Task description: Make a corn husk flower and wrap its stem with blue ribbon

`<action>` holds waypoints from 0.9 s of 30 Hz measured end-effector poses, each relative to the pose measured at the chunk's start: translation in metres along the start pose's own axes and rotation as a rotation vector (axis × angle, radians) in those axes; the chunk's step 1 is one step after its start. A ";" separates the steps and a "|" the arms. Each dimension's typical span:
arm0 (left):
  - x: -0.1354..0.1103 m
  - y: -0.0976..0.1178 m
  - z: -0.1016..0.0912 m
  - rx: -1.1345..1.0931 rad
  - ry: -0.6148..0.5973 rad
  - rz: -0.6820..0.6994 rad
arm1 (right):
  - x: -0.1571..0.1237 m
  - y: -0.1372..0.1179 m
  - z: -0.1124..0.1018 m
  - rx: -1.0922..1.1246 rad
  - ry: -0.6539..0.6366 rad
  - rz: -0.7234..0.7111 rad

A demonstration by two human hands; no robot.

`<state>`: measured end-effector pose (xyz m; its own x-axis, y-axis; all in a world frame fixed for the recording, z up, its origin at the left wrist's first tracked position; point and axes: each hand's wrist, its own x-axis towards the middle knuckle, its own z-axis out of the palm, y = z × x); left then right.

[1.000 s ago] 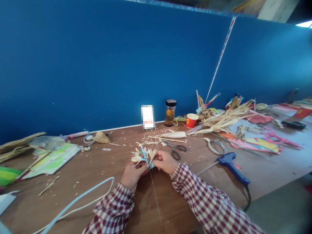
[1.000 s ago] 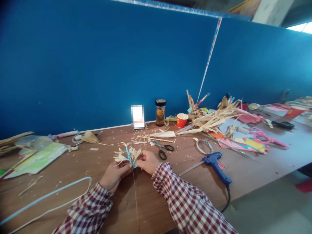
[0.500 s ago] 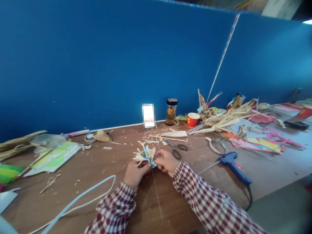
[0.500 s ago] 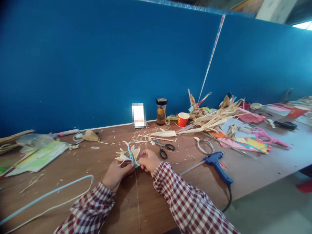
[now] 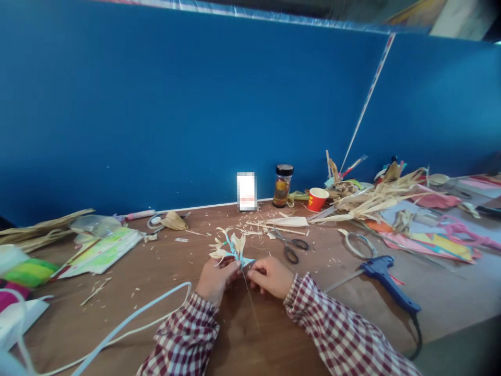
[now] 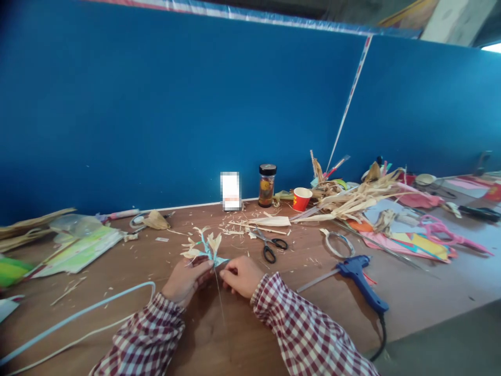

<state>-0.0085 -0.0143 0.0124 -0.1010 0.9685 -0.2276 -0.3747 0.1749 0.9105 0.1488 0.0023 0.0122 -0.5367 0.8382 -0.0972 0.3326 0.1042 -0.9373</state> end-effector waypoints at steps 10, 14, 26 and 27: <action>0.005 -0.007 -0.003 -0.010 0.004 0.006 | 0.015 0.016 0.009 0.274 0.154 0.037; 0.006 -0.009 -0.003 -0.015 0.022 0.005 | 0.014 0.012 0.013 0.315 0.203 0.039; 0.008 -0.014 0.000 -0.022 0.058 -0.010 | 0.010 0.004 0.021 0.469 0.221 0.036; 0.008 -0.013 0.000 -0.028 0.041 -0.013 | 0.010 0.004 0.022 0.493 0.221 0.045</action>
<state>-0.0038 -0.0093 -0.0014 -0.1334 0.9581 -0.2535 -0.4022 0.1815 0.8974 0.1280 -0.0003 -0.0001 -0.3367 0.9342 -0.1181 -0.0799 -0.1534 -0.9849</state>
